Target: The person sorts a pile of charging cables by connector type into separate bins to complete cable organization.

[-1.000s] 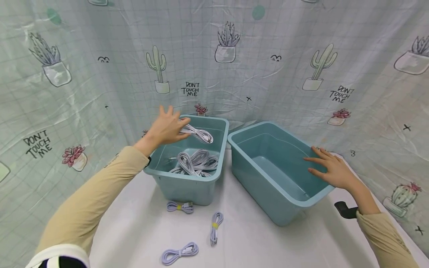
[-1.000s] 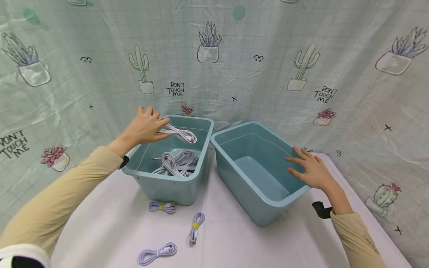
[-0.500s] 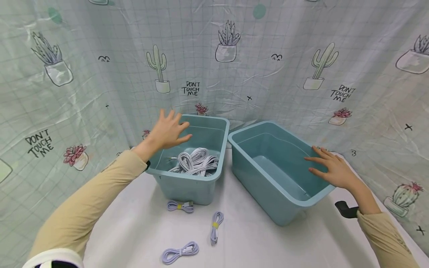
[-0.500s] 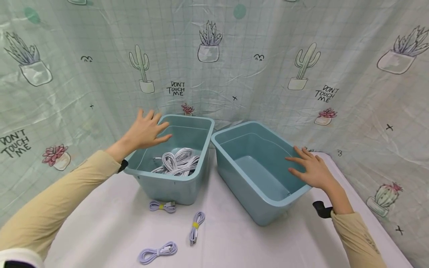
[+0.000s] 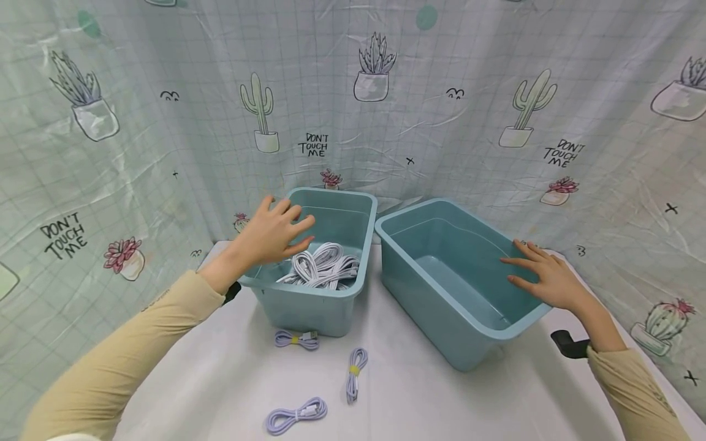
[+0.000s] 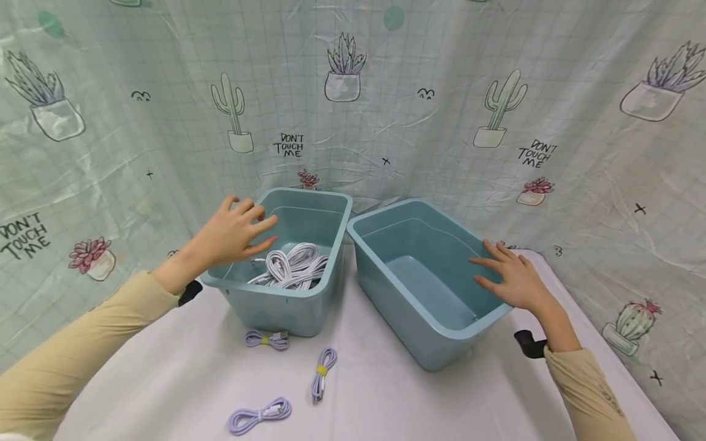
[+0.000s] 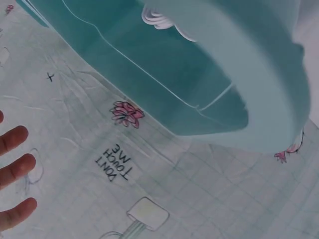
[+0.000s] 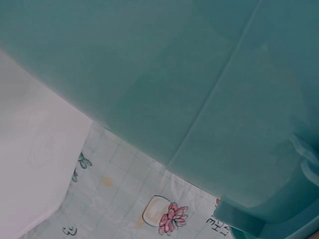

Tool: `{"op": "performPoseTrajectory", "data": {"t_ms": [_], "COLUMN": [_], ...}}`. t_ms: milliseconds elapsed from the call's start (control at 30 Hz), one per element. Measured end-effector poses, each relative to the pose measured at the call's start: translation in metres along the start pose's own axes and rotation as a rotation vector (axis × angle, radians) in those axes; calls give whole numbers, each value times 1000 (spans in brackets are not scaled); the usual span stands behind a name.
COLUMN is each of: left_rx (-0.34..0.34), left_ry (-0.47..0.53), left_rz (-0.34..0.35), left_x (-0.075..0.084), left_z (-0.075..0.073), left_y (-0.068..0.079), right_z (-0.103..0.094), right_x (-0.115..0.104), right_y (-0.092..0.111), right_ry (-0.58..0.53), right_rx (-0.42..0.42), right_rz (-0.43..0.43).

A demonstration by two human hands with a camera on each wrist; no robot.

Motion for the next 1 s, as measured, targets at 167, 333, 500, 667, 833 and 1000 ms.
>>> {"op": "performPoseTrajectory", "data": {"t_ms": [167, 333, 500, 667, 833, 1000], "left_rx": [98, 141, 166, 188, 188, 147], "left_ry": [50, 106, 138, 166, 205, 240], "left_rz": [64, 94, 128, 139, 150, 133], "left_x": [14, 25, 37, 50, 63, 72], "left_z": [-16, -29, -36, -42, -47, -45], "left_y": [15, 35, 56, 76, 96, 115], "right_z": [0, 0, 1, 1, 0, 0], "right_x": [0, 0, 0, 0, -1, -1], "right_y": [0, 1, 1, 2, 2, 1], "right_ry": [-2, -5, -4, -6, -9, -5], "right_rx": [9, 12, 6, 8, 13, 11], "right_rz": [7, 3, 8, 8, 2, 1]}}
Point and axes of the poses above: each hand's wrist, its own y-axis away from the middle knuckle, its own z-axis out of the palm, x = y × z, the point moved 8 cm from there along -y, towards the middle knuckle, and after that the axes turned 13 degrees about -z, right-handed, at the moved point
